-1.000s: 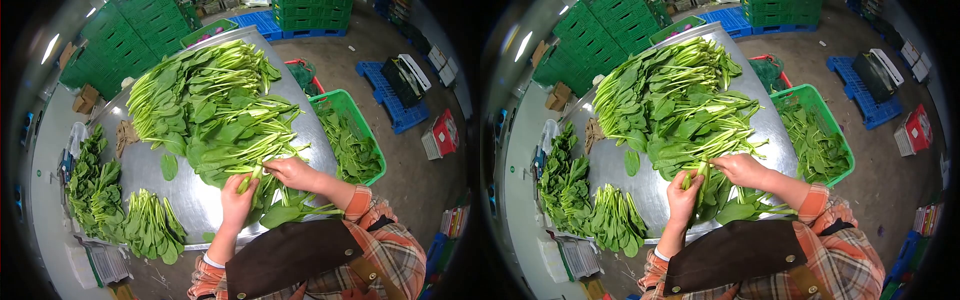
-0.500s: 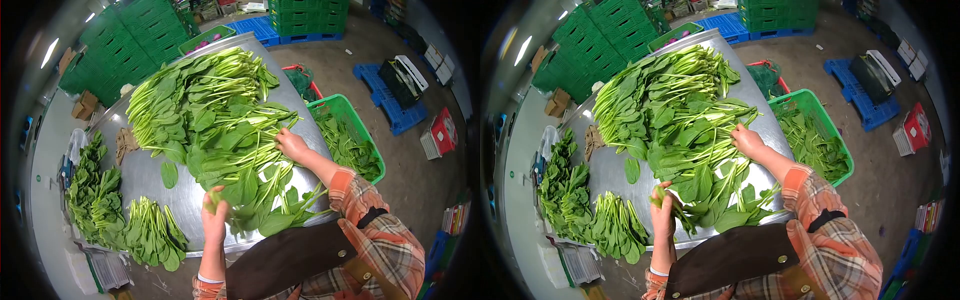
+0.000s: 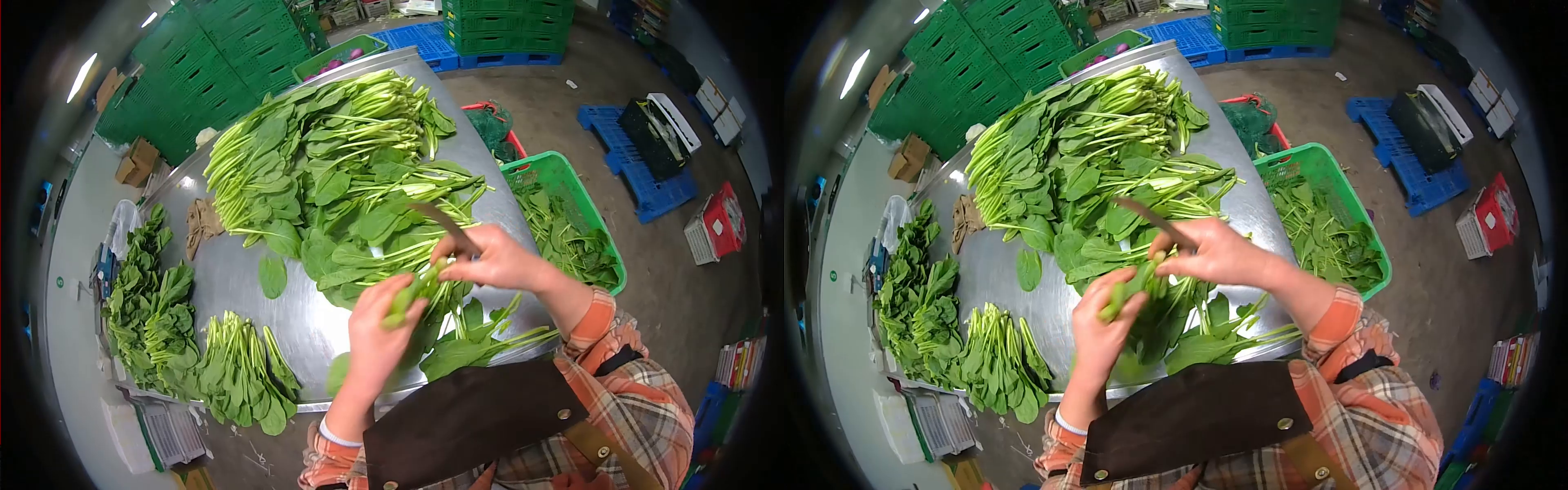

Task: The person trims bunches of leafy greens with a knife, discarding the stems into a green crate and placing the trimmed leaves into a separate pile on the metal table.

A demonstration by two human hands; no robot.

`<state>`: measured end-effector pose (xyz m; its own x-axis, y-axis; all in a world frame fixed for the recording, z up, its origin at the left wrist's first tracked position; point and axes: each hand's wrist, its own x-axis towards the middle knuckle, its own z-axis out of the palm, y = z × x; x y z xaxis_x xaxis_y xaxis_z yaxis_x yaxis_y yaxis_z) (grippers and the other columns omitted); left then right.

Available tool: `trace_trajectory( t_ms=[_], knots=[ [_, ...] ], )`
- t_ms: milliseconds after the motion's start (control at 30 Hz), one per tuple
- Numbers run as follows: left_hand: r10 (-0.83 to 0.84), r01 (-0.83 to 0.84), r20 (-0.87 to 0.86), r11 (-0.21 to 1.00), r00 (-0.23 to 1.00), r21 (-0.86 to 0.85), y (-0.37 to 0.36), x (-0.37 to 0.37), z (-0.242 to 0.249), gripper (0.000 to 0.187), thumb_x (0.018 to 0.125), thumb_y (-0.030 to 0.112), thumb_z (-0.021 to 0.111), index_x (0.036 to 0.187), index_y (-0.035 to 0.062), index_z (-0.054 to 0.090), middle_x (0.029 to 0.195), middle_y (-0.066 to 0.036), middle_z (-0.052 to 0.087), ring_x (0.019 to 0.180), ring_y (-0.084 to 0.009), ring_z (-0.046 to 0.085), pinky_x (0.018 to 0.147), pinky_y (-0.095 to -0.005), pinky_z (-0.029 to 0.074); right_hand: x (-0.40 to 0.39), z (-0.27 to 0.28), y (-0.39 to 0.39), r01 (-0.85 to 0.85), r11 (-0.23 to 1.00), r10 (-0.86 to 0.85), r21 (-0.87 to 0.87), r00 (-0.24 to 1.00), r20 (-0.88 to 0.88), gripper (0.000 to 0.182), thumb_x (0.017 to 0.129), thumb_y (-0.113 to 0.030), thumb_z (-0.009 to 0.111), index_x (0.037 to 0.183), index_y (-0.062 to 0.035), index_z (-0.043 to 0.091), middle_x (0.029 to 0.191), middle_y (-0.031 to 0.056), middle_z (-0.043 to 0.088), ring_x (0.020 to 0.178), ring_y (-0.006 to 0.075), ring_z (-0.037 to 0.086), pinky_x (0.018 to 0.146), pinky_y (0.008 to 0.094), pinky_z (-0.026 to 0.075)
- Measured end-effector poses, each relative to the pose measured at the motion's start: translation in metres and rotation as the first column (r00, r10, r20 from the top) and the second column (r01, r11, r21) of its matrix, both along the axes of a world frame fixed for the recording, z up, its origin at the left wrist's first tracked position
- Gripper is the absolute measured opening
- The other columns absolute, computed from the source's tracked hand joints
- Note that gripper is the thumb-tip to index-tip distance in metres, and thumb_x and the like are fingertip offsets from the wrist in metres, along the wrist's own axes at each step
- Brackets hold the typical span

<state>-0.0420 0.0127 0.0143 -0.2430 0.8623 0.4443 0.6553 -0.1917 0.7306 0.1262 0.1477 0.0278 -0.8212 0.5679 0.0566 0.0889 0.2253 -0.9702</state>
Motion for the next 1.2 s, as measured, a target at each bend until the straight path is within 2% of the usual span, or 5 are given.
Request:
trace_trajectory(
  t_ms=[233, 600, 933, 1067, 1200],
  knots=[
    [0.142, 0.005, 0.395, 0.938, 0.908, -0.348, 0.002, -0.004, -0.030, 0.020, 0.076, 0.012, 0.073, 0.084, -0.0030, 0.063, 0.071, -0.011, 0.057, 0.066, -0.0218, 0.054, 0.064, -0.0309, 0.044, -0.015, -0.059, -0.007, 0.127, 0.805, -0.016, 0.580, 0.981, -0.192, 0.028, 0.083, -0.012, 0.062, 0.110, -0.0057, 0.060, 0.086, 0.0076, 0.065, 0.070, 0.0241, 0.064, 0.061, 0.0343, 0.050],
    [-0.138, 0.144, 0.485, 0.989, 0.864, 0.025, -0.019, -0.034, -0.032, 0.018, 0.084, 0.006, 0.061, 0.101, 0.0016, 0.058, 0.099, -0.011, 0.064, 0.092, -0.0209, 0.058, 0.082, -0.0328, 0.046, 0.005, -0.119, 0.042, 0.616, 0.666, -0.662, 0.421, 0.748, -0.047, 0.020, 0.086, -0.014, 0.057, 0.101, -0.0018, 0.061, 0.087, 0.0171, 0.061, 0.078, 0.0333, 0.061, 0.069, 0.0399, 0.050],
    [0.001, 0.080, 0.606, 0.991, 0.795, -0.107, -0.067, -0.069, -0.019, 0.030, 0.083, 0.022, 0.066, 0.103, 0.0006, 0.057, 0.065, -0.007, 0.052, 0.051, -0.0140, 0.050, 0.052, -0.0286, 0.046, -0.054, -0.164, 0.054, 0.001, 0.775, -0.325, 0.632, 0.858, 0.398, 0.021, 0.079, -0.021, 0.063, 0.094, -0.0056, 0.063, 0.085, 0.0164, 0.058, 0.081, 0.0327, 0.061, 0.072, 0.0420, 0.051],
    [-0.623, 0.162, 0.734, 0.781, 0.271, 0.604, -0.087, -0.108, 0.008, 0.032, 0.088, 0.034, 0.060, 0.108, 0.0092, 0.057, 0.074, -0.014, 0.064, 0.057, -0.0226, 0.063, 0.057, -0.0361, 0.054, -0.044, -0.148, 0.047, -0.183, 0.791, -0.272, 0.583, 0.749, 0.604, 0.028, 0.074, -0.026, 0.068, 0.090, -0.0031, 0.066, 0.086, 0.0196, 0.059, 0.079, 0.0351, 0.063, 0.072, 0.0415, 0.052],
    [-0.329, 0.328, 0.866, 0.922, 0.377, 0.208, -0.101, -0.111, -0.011, 0.043, 0.084, 0.034, 0.063, 0.105, -0.0023, 0.055, 0.065, -0.018, 0.061, 0.051, -0.0276, 0.061, 0.056, -0.0380, 0.053, -0.005, -0.111, 0.057, -0.239, 0.918, -0.112, 0.317, 0.610, 0.785, 0.041, 0.071, -0.041, 0.072, 0.078, -0.0001, 0.067, 0.074, 0.0163, 0.065, 0.064, 0.0293, 0.064, 0.062, 0.0379, 0.051]
  ],
)
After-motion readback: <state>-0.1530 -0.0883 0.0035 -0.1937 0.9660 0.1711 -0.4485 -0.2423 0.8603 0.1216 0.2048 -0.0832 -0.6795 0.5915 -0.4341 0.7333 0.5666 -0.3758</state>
